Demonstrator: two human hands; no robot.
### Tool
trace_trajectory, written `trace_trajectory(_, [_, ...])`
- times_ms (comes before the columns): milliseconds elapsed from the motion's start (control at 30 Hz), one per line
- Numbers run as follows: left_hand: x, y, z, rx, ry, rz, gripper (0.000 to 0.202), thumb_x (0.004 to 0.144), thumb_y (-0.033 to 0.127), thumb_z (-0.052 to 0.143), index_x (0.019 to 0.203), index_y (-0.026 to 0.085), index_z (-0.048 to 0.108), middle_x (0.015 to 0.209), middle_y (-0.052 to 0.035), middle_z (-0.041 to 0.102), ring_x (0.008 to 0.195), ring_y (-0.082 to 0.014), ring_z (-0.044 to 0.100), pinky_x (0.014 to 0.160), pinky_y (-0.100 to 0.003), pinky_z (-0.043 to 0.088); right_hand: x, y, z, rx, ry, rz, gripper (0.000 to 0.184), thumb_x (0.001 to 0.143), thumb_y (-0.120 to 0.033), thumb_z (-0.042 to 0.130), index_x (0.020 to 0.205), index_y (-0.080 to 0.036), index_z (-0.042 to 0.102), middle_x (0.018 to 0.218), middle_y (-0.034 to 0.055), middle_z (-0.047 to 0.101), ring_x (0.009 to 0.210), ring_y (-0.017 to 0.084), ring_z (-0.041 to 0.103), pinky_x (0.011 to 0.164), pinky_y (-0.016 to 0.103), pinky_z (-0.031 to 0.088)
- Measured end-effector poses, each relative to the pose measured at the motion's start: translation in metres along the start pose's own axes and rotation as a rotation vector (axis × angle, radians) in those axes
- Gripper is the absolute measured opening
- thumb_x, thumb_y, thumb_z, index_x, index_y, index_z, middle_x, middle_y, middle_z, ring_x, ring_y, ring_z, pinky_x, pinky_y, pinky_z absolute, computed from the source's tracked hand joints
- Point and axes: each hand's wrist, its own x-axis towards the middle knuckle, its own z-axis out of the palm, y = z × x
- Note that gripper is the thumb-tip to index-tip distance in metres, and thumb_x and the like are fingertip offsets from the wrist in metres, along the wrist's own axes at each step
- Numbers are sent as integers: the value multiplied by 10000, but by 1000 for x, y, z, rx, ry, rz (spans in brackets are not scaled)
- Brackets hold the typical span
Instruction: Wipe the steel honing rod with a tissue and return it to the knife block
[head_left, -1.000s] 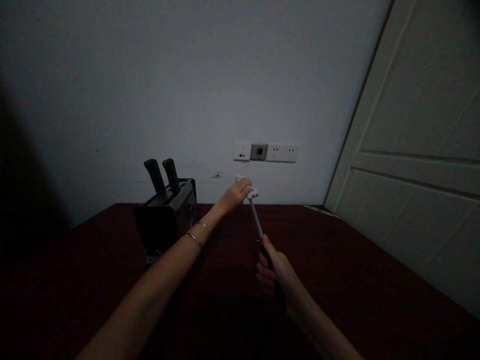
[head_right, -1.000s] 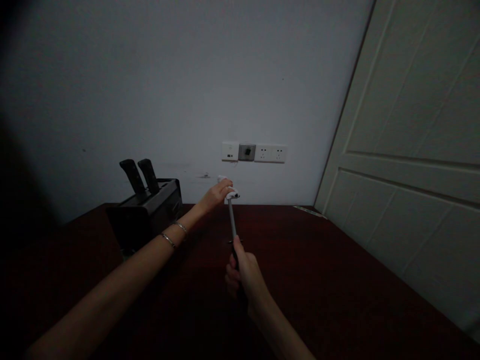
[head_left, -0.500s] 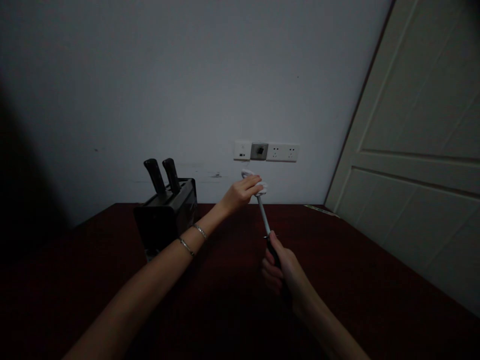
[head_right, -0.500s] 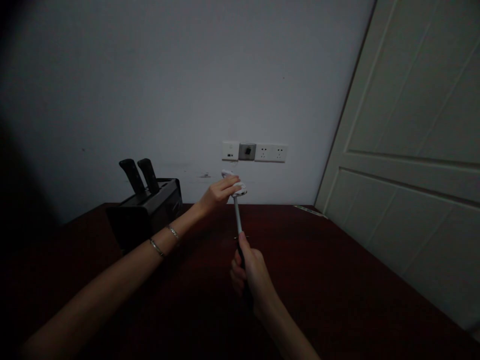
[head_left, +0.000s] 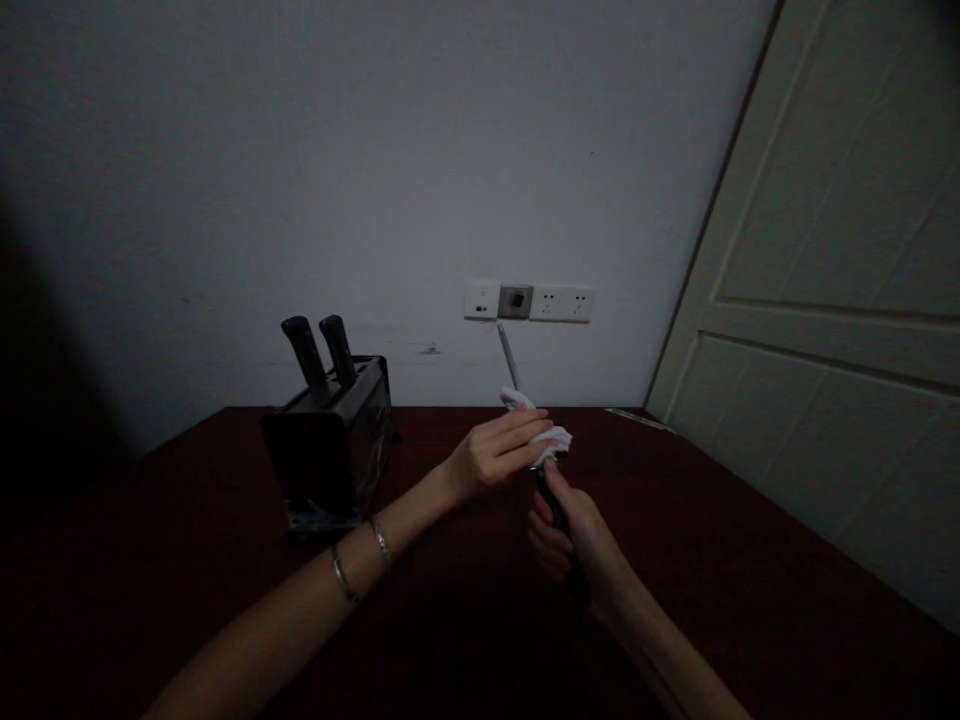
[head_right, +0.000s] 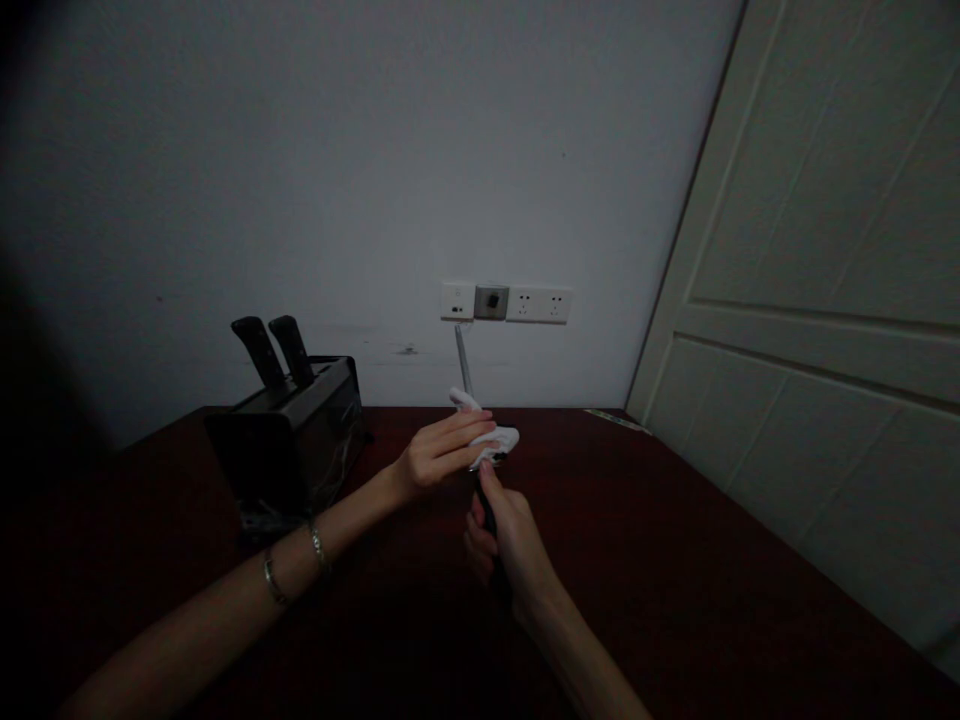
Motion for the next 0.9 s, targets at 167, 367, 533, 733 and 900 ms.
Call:
trace_trajectory(167, [1, 1, -19, 20, -86, 43, 273, 839, 155, 505, 1090, 210, 597, 1174, -77, 594, 1189, -199, 463, 993, -426, 424, 0, 6, 2, 2, -46, -9, 535, 614, -690, 568, 504, -192, 403, 275, -110, 268, 219, 29, 209, 223, 155, 191])
trace_trajectory(367, [5, 3, -50, 4, -225, 30, 293, 829, 145, 512, 1083, 255, 609, 1180, -61, 590, 1188, -204, 466, 976, -413, 436, 0, 12, 3, 33, -86, -43, 524, 656, -665, 554, 501, -188, 404, 275, -106, 265, 214, 30, 210, 223, 154, 182])
trace_trajectory(533, [2, 12, -56, 39, 224, -132, 388, 797, 75, 506, 1143, 242, 564, 1179, -62, 583, 1083, -178, 543, 912, -372, 465, 5, 18, -2, 81, -66, -154, 502, 738, -601, 523, 490, -181, 405, 289, -96, 276, 228, 30, 225, 241, 148, 172])
trace_trajectory(733, [-1, 12, -41, -369, 241, -797, 245, 751, 197, 580, 988, 172, 636, 1011, -58, 655, 932, -195, 590, 844, -354, 461, 23, 39, -16, 20, -53, -284, 506, 735, -603, 527, 485, -175, 423, 305, -88, 293, 251, 31, 236, 258, 161, 171])
trace_trajectory(900, [-17, -2, -22, -998, 470, -1267, 230, 686, 148, 559, 914, 153, 592, 913, -60, 652, 796, -179, 609, 690, -309, 484, 32, 50, -19, -21, -51, -284, 512, 738, -615, 511, 491, -175, 420, 310, -89, 292, 254, 32, 244, 269, 164, 172])
